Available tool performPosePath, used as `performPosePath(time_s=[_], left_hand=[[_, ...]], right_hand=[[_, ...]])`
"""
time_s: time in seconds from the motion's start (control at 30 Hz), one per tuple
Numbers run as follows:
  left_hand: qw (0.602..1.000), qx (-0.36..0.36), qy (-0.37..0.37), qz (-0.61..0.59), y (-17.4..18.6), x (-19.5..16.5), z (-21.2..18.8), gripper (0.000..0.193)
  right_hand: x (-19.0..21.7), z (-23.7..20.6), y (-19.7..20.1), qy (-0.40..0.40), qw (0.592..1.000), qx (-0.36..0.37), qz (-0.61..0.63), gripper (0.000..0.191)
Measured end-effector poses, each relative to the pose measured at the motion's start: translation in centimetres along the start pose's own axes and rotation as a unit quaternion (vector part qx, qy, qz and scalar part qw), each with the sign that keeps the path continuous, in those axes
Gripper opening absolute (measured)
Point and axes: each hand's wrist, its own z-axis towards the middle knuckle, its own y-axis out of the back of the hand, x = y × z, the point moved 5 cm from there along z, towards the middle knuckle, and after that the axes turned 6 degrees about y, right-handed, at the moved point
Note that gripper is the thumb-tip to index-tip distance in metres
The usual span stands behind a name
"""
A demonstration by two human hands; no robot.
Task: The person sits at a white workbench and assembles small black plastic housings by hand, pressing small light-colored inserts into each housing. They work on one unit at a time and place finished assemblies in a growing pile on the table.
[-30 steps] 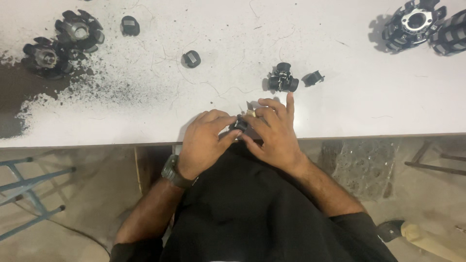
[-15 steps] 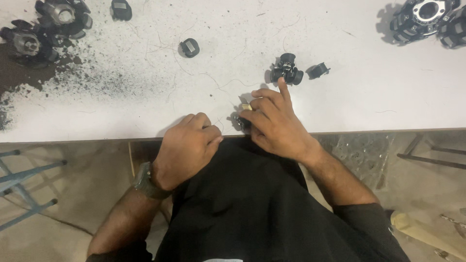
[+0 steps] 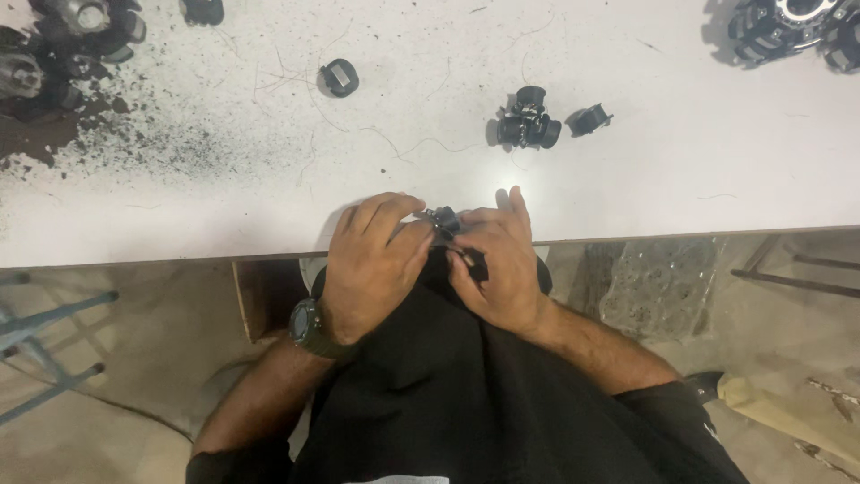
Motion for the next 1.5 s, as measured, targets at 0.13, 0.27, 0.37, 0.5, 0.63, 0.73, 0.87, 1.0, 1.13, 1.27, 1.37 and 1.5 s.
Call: performPosePath(time_s=[0.13, 0.27, 0.37, 0.5, 0.63, 0.73, 0.87, 1.0, 1.13, 1.27, 1.37, 1.5], left_hand=[[1.0, -0.012, 0.007, -0.021, -0.4, 0.2, -0.4, 0.022], [0.999, -0.036, -0.013, -0.027, -0.8, 0.2, -0.8, 0.019], [0.997, -0.06, -0.034, -0.023, -1.1, 0.5, -1.1, 0.016], [0.991, -0.097, -0.085, 0.037, -1.6, 0.5, -1.6, 0.014], [0.986, -0.128, -0.09, 0.048, -1.8, 0.1, -1.9, 0.013], [0.99, -0.124, -0.065, 0.025, -1.9, 0.5, -1.7, 0.013], [0.996, -0.085, 0.011, -0.018, -2.0, 1.3, -1.5, 0.013], [0.998, -0.043, 0.042, -0.026, -2.4, 1.5, -1.6, 0.012], [0.998, -0.046, 0.047, -0.025, -2.6, 1.6, -1.7, 0.009], [0.997, -0.034, 0.052, -0.05, -2.7, 1.8, -1.7, 0.009], [0.997, -0.021, 0.048, -0.055, -2.6, 1.7, -1.6, 0.009], [0.996, -0.013, 0.059, -0.06, -2.1, 1.7, -1.5, 0.009]], right_hand=[[0.0, 0.4, 0.0, 0.006, 1.0, 0.014, -0.009, 0.034], [0.1, 0.8, 0.1, 0.013, 1.0, 0.011, -0.013, 0.035], [0.1, 0.9, 0.1, 0.011, 1.0, 0.018, -0.014, 0.035], [0.1, 1.1, 0.1, 0.005, 1.0, 0.018, -0.013, 0.033], [0.2, 1.2, 0.1, 0.007, 1.0, 0.021, -0.015, 0.032], [0.2, 1.2, 0.0, 0.013, 1.0, 0.02, -0.01, 0.031], [-0.1, 0.8, -0.2, 0.006, 1.0, 0.017, -0.01, 0.03], [-0.3, 0.3, -0.3, 0.018, 1.0, 0.007, -0.021, 0.031], [0.2, -0.2, -0.5, 0.095, 0.995, 0.011, -0.013, 0.032], [0.1, -0.3, -0.7, 0.092, 0.995, 0.019, -0.035, 0.033], [0.1, -0.2, -0.8, 0.082, 0.995, 0.018, -0.056, 0.032], [0.1, 0.1, -0.7, 0.075, 0.995, 0.037, -0.051, 0.029]])
